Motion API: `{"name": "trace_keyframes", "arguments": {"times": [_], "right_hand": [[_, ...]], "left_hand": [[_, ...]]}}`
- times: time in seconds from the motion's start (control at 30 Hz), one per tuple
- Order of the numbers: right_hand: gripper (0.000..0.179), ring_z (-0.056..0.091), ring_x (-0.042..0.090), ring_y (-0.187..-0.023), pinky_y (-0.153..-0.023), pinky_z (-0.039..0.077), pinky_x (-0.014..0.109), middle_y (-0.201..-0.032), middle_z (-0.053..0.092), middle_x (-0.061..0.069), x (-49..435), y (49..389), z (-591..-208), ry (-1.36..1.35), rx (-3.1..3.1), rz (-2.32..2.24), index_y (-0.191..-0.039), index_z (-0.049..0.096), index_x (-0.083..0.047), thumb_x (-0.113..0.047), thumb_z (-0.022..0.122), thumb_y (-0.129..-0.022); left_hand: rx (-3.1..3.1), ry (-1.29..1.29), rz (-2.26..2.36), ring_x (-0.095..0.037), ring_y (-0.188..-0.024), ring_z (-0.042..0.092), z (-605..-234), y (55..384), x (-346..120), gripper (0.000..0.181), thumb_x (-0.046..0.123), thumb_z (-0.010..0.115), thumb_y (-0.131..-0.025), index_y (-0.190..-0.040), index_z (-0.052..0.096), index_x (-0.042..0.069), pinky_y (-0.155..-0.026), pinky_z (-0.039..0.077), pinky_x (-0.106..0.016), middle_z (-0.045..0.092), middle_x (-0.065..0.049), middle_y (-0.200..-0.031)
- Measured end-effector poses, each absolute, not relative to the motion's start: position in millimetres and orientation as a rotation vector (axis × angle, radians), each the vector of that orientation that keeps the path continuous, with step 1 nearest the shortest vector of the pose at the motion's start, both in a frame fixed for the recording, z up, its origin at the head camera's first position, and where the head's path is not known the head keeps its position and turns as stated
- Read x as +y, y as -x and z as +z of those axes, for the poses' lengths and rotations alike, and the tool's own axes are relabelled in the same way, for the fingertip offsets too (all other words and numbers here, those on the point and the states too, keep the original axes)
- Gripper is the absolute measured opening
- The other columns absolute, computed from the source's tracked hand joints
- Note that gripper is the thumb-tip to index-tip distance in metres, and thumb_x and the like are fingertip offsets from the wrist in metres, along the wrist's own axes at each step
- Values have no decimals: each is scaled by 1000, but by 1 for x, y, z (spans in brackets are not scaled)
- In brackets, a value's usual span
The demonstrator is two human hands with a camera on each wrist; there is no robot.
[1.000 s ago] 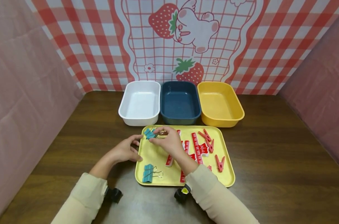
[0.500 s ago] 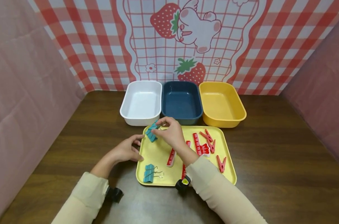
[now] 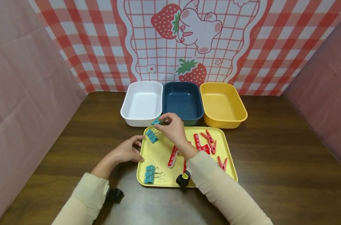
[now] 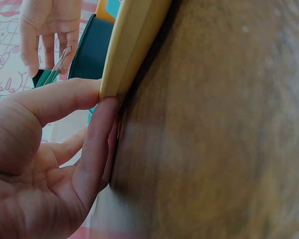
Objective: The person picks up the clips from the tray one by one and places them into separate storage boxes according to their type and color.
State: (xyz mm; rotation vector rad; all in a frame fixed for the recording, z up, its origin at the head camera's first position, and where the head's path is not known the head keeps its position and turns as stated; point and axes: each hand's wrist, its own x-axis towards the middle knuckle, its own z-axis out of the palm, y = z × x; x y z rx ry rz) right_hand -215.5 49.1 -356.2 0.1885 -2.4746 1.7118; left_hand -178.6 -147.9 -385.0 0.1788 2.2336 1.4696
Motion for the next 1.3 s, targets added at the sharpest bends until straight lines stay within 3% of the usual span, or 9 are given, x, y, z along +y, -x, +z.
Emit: {"name": "trace_keyframes", "arguments": {"times": [0.7,1.1,1.3], "right_hand": [[23,54,23,-90,-75,47,31,-97,56,5,32,239,-349,-172,-2499,1577,-88,67,-8,-16,80,-72],[22,49,17,-75,-57,43,26,-90,53,6,27,251,-353,-203,-2533,1544,-89,67,-9,-17,79,-74],[22,49,17,-74,-58,42,25,-93,55,7,25,257,-351,-231,-2535,1484,-90,67,-8,-18,80,-74]], "left_hand": [[2193,-182,1506,-23,-84,60,-388,180,-150,86,-12,73,-67,-141,30,0,-69,55,-34,41,-20,-113],[2195,-186,1504,-22,-82,61,-387,181,-150,85,-13,72,-67,-140,31,-1,-68,55,-33,42,-19,-112],[2210,-188,1501,-22,-81,61,-389,180,-150,86,-12,73,-66,-140,31,0,-68,55,-33,42,-19,-110]]}}
